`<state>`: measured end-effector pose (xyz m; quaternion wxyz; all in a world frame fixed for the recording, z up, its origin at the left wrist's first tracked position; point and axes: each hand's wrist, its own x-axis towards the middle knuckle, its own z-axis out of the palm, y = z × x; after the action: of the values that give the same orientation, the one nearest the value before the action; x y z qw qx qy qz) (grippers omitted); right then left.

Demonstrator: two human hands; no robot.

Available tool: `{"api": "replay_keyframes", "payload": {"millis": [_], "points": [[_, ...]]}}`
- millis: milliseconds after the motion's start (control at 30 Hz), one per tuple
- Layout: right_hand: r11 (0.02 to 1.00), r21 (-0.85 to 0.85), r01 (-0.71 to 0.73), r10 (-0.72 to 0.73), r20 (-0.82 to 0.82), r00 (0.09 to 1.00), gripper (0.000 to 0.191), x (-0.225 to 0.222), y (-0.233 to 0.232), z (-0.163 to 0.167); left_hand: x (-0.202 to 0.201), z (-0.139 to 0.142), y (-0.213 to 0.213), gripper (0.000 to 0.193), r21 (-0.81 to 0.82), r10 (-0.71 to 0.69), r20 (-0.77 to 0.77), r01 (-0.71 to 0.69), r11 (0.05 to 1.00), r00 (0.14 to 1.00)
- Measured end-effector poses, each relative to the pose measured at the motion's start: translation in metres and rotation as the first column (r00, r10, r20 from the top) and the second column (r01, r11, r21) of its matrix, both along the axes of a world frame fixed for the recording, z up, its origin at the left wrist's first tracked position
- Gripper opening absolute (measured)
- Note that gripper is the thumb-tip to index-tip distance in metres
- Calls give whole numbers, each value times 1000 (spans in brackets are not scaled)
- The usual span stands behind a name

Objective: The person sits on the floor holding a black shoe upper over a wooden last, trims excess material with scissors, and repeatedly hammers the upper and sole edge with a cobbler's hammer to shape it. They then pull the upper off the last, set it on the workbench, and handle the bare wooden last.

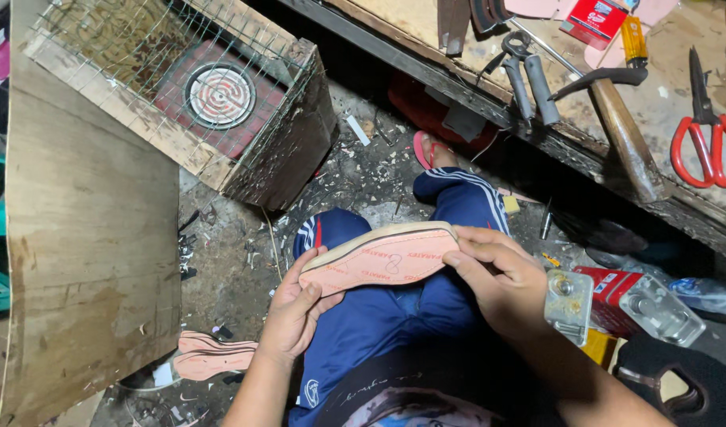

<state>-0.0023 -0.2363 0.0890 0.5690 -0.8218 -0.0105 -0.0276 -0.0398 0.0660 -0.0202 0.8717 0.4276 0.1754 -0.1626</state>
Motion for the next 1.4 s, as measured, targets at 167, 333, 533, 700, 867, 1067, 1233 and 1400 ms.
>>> {"api": "replay_keyframes", "payload": {"millis": [167,333,533,700,867,1067,1233,1400], "points": [[998,-50,-27,34,162,986,17,4,4,10,2,0,2,67,-7,-13,-18,13,1000,1000],[992,-127,-20,47,210,977,17,-1,-3,-6,4,7,0,64,-5,-31,-28,30,1000,999],[962,245,121,-47,-291,956,27,22,-36,-73,22,14,-14,49,224,-54,14,50,973,998],[988,-143,-61,27,-231,973,34,39,-65,-85,48,14,-39,39,398,-101,-14,98,912,995],[807,-519,-281,395,121,911,51,51,-29,-38,58,19,-48,37,447,-101,-53,114,887,993],[675,-496,-546,621,-18,784,42,71,33,-27,52,20,-49,42,411,-76,26,59,910,997],[694,-455,-558,617,-22,787,43,74,30,-31,45,14,-38,64,206,-193,293,135,969,937],[677,-474,-564,624,-37,780,43,75,31,-32,45,1,-36,70,133,-156,333,118,984,930]]}}
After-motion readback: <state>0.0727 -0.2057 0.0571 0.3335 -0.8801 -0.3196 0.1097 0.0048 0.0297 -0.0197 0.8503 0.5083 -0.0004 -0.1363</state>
